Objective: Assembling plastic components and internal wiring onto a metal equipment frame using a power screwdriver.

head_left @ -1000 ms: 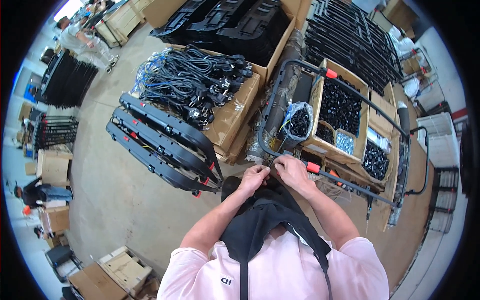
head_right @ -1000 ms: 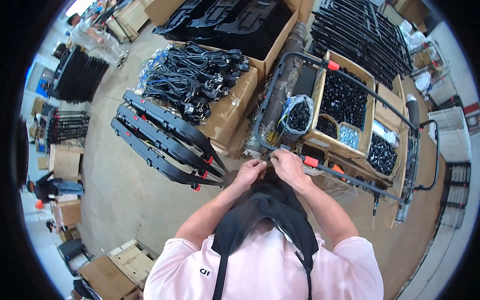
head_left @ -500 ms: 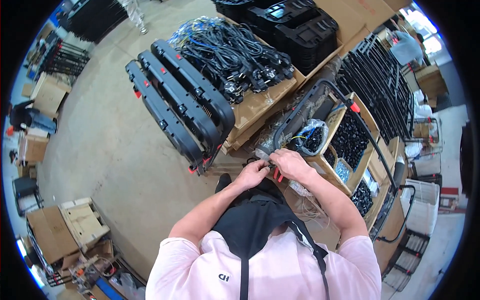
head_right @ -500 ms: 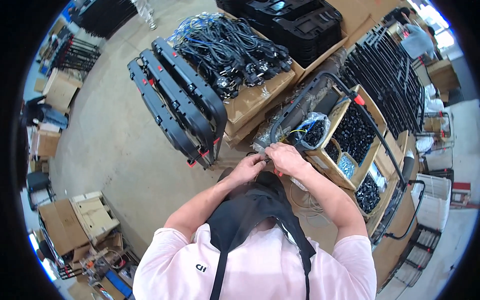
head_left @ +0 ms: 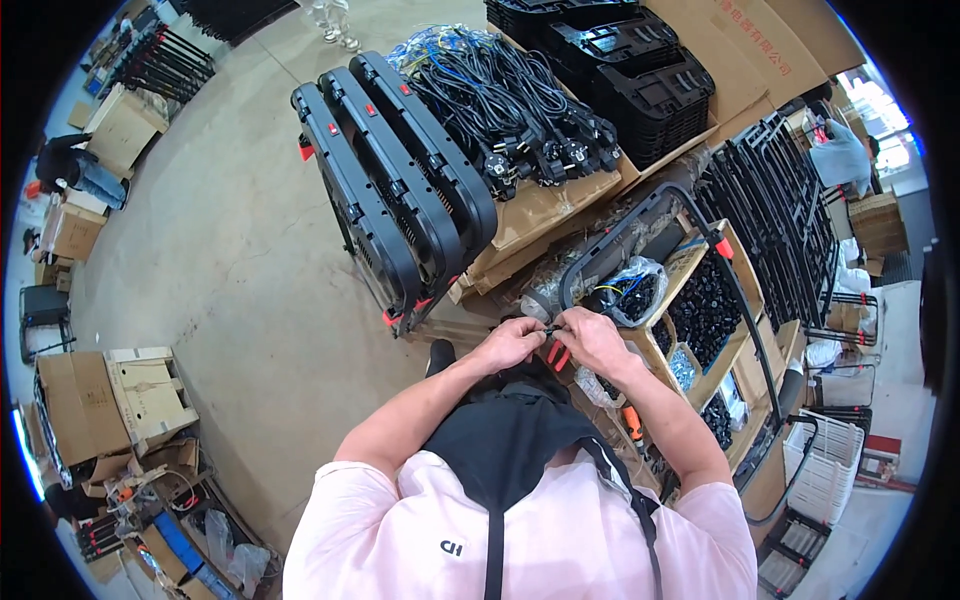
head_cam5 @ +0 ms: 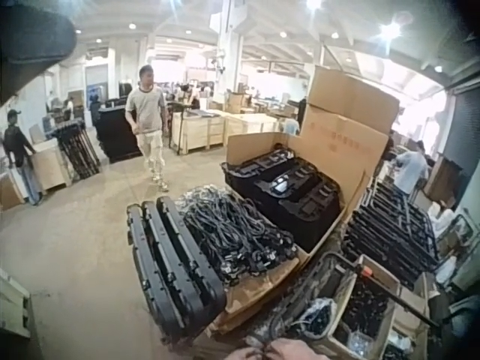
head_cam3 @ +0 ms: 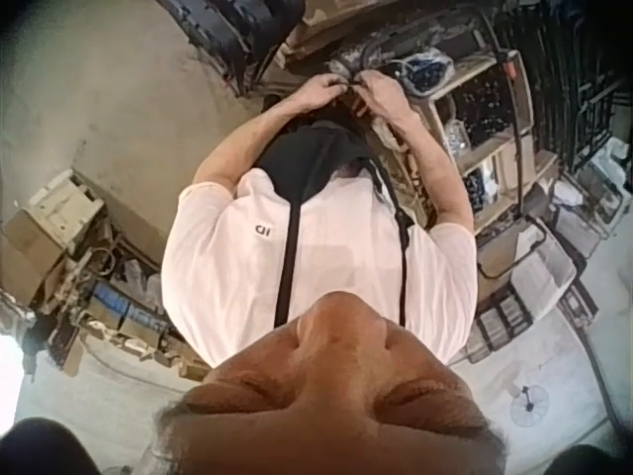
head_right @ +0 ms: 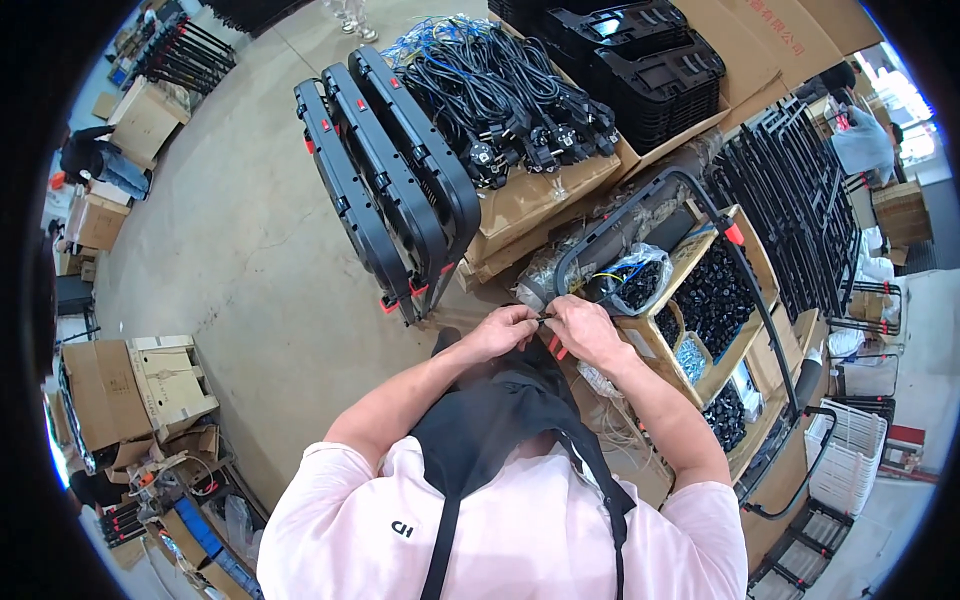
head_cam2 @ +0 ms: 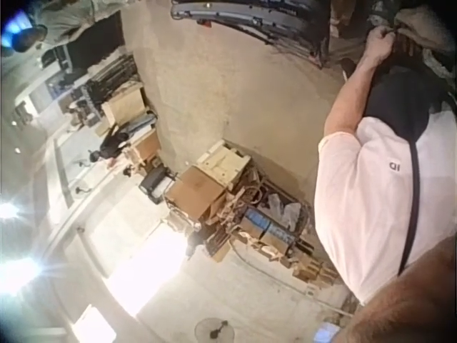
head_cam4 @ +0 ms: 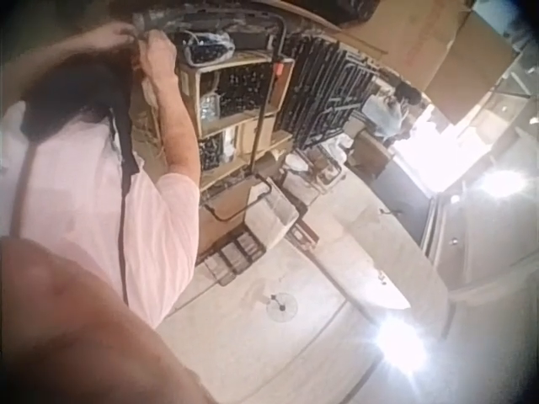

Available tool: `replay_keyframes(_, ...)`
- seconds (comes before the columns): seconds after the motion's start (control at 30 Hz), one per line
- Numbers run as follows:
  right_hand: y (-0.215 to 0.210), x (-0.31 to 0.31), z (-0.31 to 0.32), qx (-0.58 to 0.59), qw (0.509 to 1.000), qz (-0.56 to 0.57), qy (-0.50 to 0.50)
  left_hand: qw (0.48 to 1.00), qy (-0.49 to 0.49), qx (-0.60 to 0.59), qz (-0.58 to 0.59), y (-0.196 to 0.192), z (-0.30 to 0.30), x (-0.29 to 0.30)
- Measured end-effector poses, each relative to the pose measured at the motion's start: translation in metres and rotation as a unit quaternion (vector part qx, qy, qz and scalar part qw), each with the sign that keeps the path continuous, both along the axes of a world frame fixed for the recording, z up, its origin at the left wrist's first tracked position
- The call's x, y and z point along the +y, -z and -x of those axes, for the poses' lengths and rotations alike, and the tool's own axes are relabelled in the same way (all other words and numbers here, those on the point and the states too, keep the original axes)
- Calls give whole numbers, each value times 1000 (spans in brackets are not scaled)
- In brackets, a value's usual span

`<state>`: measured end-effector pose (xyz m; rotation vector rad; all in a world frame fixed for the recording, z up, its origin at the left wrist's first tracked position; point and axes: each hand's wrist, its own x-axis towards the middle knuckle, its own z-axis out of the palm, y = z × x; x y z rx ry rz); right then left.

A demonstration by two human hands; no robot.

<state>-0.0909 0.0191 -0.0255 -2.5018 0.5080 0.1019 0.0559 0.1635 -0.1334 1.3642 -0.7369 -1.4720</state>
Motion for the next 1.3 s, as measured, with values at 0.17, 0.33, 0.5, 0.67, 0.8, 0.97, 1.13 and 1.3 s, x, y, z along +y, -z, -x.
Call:
replay_keyframes(0.17,11,-5,6,-80,995,8,-59,1000,8,5,-11,-6,-3,-3)
replay_keyframes(0.33,10,-7,3,-104,990,32,-94,1000,1,9,-29,-13,-4,-4)
replay_keyframes(0.5,11,-8,2,-86,989,40,-113,1000,5,18,-21,-15,-3,-4)
replay_keyframes(0.67,13,-4,-2,-64,988,69,-121,999,3,6,-38,-18,-4,-3)
replay_keyframes(0.8,14,-3,-3,-42,988,79,-128,999,17,-39,-32,-11,-6,-3)
replay_keyframes(0.97,23,1,2,-40,993,60,-98,994,60,-78,-49,-23,-14,-7)
replay_keyframes(1.13,20,31,12,-55,998,21,-12,983,33,-166,-76,-10,-6,-6)
replay_keyframes(1.3,20,79,54,67,952,-156,253,984,38,-119,-125,-16,-6,-9)
